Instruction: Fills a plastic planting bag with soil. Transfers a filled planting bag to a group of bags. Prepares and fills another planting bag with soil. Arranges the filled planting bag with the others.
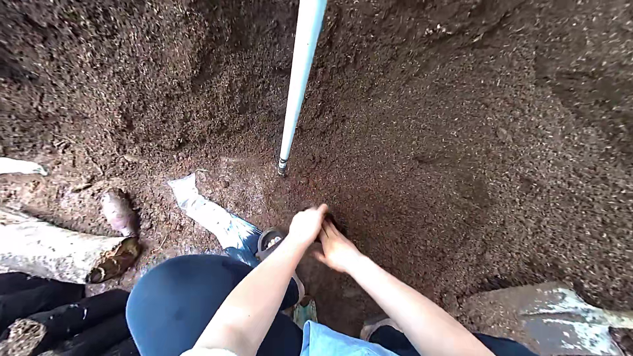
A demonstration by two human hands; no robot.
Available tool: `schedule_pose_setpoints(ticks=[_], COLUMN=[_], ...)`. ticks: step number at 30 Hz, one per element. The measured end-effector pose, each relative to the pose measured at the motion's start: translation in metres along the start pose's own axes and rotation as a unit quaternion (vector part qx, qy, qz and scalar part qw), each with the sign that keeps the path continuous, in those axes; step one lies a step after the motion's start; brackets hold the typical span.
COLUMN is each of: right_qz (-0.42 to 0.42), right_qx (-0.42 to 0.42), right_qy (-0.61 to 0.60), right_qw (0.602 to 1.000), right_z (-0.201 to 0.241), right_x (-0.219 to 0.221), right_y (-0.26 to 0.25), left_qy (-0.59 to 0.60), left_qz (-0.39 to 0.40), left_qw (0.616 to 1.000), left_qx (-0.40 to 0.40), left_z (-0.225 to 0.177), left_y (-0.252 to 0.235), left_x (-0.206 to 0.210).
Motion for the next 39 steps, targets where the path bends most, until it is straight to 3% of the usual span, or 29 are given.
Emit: schedule_pose_setpoints(ticks=[3, 6, 10, 13, 16, 19, 21, 23, 27, 33, 39], right_qz=[-0.006, 0.061, 0.126, 0.093, -0.029, -0.105, -0.112, -0.117, -0.165, -0.173, -0.187], right_qx=[0.018, 0.058, 0.119, 0.069, -0.054, -0.153, -0.174, -0.183, -0.203, -0.162, -0.148], right_qy=[0.024, 0.032, 0.043, 0.058, 0.06, 0.083, 0.098, 0.11, 0.126, 0.146, 0.139], right_qw=[1.0, 0.996, 0.984, 0.992, 0.996, 0.979, 0.973, 0.97, 0.957, 0.96, 0.961], right_z=[-0.012, -0.015, -0.021, -0.011, 0.004, 0.006, 0.001, 0.001, 0.005, -0.015, -0.01], right_x=[0.044, 0.067, 0.068, 0.033, -0.034, -0.069, -0.067, -0.063, -0.067, -0.072, -0.071], right_y=[0.014, 0.016, 0.003, -0.009, -0.013, -0.011, -0.017, -0.021, -0.014, 0.003, 0.005], left_qy=[0.011, 0.011, 0.015, 0.055, 0.096, 0.006, -0.044, -0.078, -0.143, -0.106, -0.189], left_qz=[0.057, 0.073, 0.043, 0.007, -0.04, 0.018, 0.047, 0.062, 0.048, 0.047, 0.067], left_qw=[0.993, 0.977, 0.973, 0.987, 0.994, 0.991, 0.981, 0.982, 0.988, 0.99, 0.973], left_qx=[0.106, 0.2, 0.227, 0.15, 0.037, -0.131, -0.181, -0.159, -0.028, -0.082, 0.112], left_z=[-0.025, -0.036, -0.036, -0.026, 0.005, 0.031, 0.031, 0.024, 0.013, 0.015, 0.017], left_y=[0.017, 0.024, 0.02, 0.017, 0.015, 0.029, 0.034, 0.022, -0.016, -0.008, -0.047], left_x=[0.033, 0.057, 0.063, 0.021, -0.038, -0.072, -0.072, -0.061, -0.035, -0.071, -0.036])
Point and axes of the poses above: each hand's wrist, its own y-axis away from the middle knuckle, its own x-axis out of the palm, z = x × y, the point moved 6 cm from there along -y, towards the middle knuckle, and after that the axes turned 11 degrees about x, right-handed, at the moved point
